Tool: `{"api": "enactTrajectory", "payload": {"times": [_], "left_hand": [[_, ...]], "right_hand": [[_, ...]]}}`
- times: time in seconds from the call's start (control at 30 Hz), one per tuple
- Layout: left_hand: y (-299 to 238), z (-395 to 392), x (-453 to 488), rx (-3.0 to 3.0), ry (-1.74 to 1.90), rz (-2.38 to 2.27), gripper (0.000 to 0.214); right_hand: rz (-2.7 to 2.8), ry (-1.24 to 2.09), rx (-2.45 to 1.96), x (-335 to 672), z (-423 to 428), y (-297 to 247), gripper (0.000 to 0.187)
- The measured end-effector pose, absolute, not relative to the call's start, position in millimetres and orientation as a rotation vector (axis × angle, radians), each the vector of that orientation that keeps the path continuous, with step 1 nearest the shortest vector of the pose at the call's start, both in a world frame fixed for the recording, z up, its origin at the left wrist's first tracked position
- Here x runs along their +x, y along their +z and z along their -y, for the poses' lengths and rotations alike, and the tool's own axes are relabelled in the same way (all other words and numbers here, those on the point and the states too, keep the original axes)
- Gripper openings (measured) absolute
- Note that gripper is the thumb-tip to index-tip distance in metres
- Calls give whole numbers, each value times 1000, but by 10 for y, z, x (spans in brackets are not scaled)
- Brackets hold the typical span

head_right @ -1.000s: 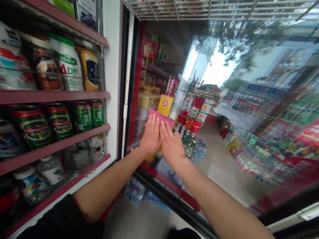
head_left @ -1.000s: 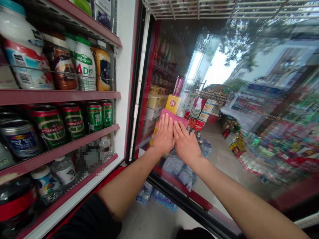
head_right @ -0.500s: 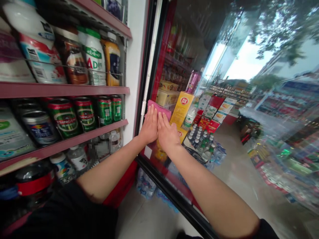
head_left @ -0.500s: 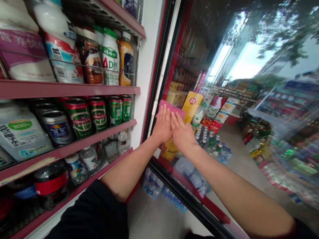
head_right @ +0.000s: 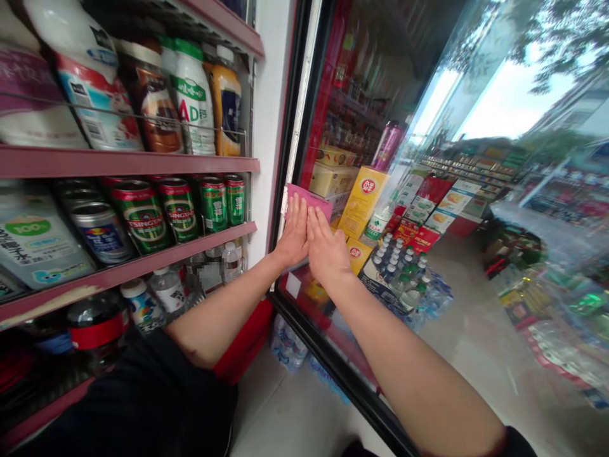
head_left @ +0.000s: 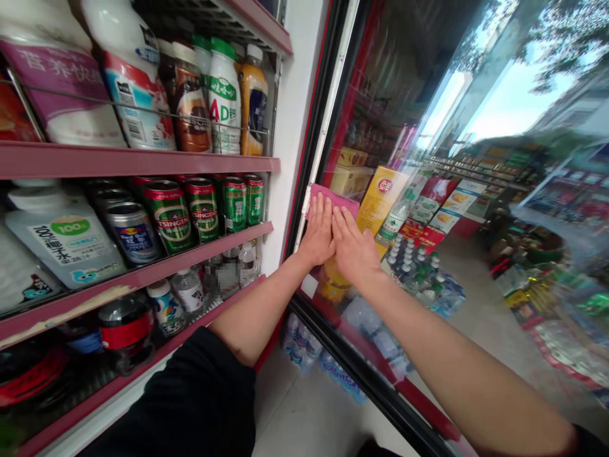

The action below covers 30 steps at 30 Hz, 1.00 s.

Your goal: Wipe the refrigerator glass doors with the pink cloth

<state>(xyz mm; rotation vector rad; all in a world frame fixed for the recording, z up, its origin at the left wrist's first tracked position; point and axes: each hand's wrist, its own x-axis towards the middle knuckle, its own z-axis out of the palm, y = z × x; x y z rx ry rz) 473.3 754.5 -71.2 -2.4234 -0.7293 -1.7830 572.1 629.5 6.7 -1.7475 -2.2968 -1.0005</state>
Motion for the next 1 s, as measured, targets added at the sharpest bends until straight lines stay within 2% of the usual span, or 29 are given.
{"api": "enactTrajectory", "payload": {"times": [0.5, 1.0], "left_hand": [[-836, -6920, 4994, -2580, -1699, 876, 96], [-792, -5834, 5863, -2638, -1647, 741, 93]], "right_hand": [[2346, -940, -1704, 6242, -5795, -71, 76], [2199, -1078, -1914, 6946, -4594, -105, 75]]}}
